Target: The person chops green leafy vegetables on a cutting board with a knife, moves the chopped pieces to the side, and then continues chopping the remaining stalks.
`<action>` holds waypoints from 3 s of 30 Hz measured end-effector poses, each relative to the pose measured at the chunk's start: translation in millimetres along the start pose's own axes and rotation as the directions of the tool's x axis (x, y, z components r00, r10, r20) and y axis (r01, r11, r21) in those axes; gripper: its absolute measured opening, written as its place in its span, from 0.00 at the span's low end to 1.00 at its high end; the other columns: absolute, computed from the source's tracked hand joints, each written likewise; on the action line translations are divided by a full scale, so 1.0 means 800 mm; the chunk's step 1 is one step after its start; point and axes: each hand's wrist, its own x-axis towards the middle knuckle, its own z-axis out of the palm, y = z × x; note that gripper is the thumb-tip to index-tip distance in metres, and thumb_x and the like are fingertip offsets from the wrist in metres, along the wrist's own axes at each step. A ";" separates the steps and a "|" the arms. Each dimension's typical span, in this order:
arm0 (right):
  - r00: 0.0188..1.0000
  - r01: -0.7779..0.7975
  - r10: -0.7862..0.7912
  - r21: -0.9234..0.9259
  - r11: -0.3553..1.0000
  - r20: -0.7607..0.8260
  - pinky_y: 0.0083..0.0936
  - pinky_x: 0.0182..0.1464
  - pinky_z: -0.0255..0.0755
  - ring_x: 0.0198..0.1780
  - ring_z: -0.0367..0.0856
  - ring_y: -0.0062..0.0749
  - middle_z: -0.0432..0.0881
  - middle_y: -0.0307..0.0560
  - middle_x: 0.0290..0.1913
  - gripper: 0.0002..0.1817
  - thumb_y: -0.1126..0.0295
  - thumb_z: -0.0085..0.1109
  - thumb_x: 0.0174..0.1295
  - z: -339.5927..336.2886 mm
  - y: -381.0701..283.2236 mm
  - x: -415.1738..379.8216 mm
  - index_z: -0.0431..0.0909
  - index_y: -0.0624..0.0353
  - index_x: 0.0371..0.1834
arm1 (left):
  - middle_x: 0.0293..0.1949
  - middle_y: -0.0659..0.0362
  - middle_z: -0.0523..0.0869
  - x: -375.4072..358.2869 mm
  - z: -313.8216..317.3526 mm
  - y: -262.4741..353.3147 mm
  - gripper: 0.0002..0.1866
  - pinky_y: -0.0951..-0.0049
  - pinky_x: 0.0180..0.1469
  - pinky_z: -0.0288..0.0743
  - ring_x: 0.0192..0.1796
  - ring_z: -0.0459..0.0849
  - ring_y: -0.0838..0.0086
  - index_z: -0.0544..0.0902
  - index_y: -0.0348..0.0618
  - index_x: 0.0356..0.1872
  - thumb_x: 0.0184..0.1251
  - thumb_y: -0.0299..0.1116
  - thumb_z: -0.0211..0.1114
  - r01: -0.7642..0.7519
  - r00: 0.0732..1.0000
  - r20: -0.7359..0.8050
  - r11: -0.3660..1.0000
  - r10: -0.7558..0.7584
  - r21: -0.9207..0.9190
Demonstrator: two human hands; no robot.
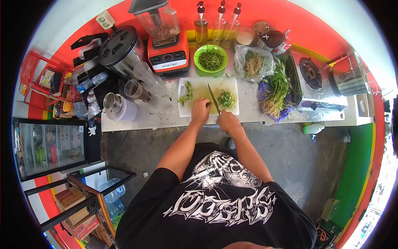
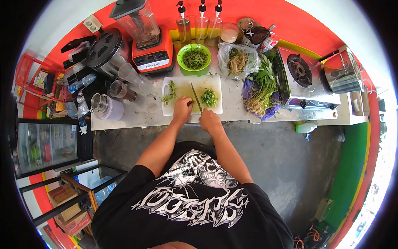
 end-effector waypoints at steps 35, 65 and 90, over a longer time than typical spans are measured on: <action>0.995 -0.059 0.073 -0.192 0.980 0.064 0.43 0.57 0.81 0.55 0.88 0.54 0.88 0.65 0.50 0.19 0.70 0.57 0.66 0.020 -0.036 0.019 0.67 0.66 0.58 | 0.47 0.51 0.86 -0.020 -0.003 0.028 0.08 0.55 0.52 0.80 0.51 0.84 0.51 0.86 0.40 0.42 0.65 0.24 0.62 0.098 0.993 -0.076 0.989 -0.089 0.112; 0.984 -0.067 0.111 -0.286 0.956 0.141 0.44 0.59 0.79 0.56 0.88 0.54 0.87 0.65 0.52 0.19 0.70 0.55 0.67 0.012 -0.055 -0.012 0.68 0.67 0.58 | 0.46 0.53 0.82 -0.023 0.004 0.013 0.10 0.53 0.56 0.73 0.53 0.77 0.50 0.87 0.42 0.43 0.59 0.25 0.71 0.132 0.983 -0.136 0.987 -0.119 0.090; 0.990 -0.062 0.083 -0.178 0.982 0.115 0.45 0.61 0.78 0.56 0.87 0.56 0.87 0.67 0.52 0.20 0.68 0.53 0.68 0.034 -0.045 0.004 0.67 0.68 0.59 | 0.40 0.54 0.85 -0.038 -0.010 0.000 0.05 0.56 0.53 0.76 0.49 0.81 0.53 0.88 0.41 0.38 0.62 0.27 0.69 0.050 0.989 -0.142 0.997 -0.041 0.064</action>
